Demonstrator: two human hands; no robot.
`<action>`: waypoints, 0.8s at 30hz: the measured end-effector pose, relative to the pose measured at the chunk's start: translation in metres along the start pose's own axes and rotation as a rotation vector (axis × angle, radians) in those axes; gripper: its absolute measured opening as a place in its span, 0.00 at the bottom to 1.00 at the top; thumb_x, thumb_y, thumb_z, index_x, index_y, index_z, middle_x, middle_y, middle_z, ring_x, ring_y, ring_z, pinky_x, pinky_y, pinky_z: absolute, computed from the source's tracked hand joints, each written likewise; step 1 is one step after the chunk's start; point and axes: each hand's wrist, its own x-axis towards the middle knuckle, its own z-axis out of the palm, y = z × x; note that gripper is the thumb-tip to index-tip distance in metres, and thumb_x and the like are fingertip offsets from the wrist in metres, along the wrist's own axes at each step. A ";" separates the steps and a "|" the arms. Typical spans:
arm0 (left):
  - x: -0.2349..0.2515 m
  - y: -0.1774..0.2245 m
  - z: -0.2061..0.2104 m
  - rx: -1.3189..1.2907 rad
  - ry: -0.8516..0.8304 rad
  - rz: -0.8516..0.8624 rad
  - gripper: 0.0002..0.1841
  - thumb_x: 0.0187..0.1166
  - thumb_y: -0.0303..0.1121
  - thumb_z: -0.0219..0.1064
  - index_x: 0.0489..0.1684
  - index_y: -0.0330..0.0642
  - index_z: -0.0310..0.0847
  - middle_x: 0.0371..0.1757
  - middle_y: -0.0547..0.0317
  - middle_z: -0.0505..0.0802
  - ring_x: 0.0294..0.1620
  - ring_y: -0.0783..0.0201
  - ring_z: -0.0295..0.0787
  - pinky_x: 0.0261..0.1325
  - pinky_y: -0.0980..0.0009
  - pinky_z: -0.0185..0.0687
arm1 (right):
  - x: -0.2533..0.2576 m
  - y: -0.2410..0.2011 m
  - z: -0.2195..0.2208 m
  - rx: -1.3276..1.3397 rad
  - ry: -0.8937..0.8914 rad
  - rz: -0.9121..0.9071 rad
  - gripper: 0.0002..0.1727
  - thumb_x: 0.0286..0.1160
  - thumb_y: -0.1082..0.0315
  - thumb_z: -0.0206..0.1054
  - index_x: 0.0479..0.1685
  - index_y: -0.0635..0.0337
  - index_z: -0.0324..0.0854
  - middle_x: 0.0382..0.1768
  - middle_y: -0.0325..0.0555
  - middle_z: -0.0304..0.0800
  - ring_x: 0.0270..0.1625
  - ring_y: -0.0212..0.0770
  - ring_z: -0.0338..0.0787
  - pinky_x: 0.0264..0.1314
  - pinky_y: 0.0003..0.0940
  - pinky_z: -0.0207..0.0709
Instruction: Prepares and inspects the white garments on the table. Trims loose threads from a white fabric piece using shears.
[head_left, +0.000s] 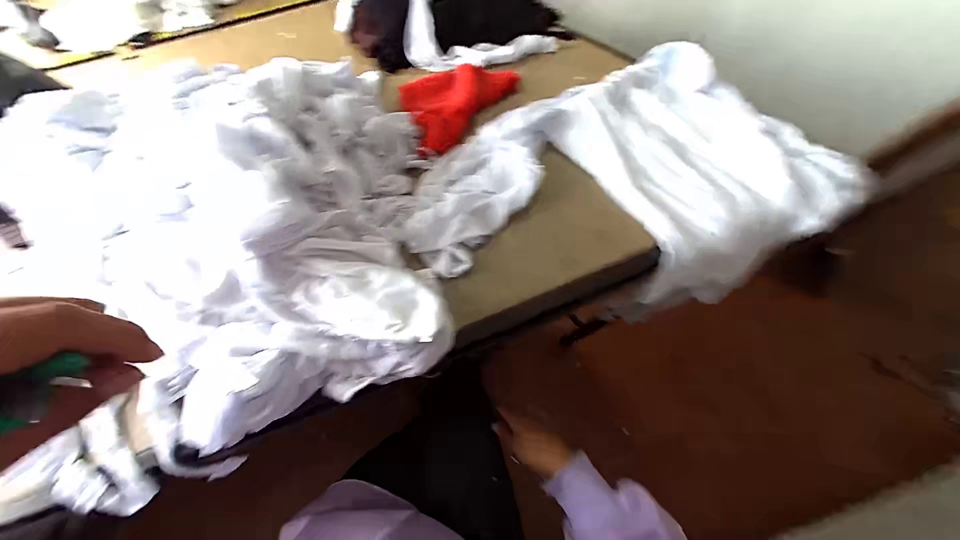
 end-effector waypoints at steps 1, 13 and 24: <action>-0.027 0.004 0.007 -0.093 0.094 -0.117 0.08 0.75 0.30 0.67 0.35 0.34 0.89 0.31 0.57 0.92 0.32 0.78 0.84 0.36 0.84 0.78 | -0.009 0.000 0.015 0.046 0.125 -0.076 0.33 0.88 0.57 0.61 0.86 0.68 0.66 0.73 0.68 0.82 0.75 0.62 0.83 0.81 0.59 0.70; -0.080 0.005 0.125 -0.322 0.489 -0.039 0.06 0.84 0.40 0.67 0.45 0.51 0.87 0.35 0.73 0.89 0.35 0.83 0.83 0.40 0.85 0.80 | -0.083 -0.170 0.023 -0.124 0.775 -0.833 0.16 0.82 0.58 0.66 0.49 0.62 0.91 0.36 0.47 0.93 0.37 0.41 0.92 0.41 0.39 0.87; -0.052 0.017 0.147 -0.393 0.529 0.106 0.06 0.84 0.35 0.65 0.46 0.44 0.85 0.34 0.63 0.89 0.36 0.73 0.83 0.41 0.80 0.76 | -0.084 -0.208 -0.043 0.579 0.802 -0.919 0.12 0.89 0.48 0.56 0.47 0.33 0.85 0.39 0.15 0.91 0.44 0.15 0.89 0.47 0.16 0.85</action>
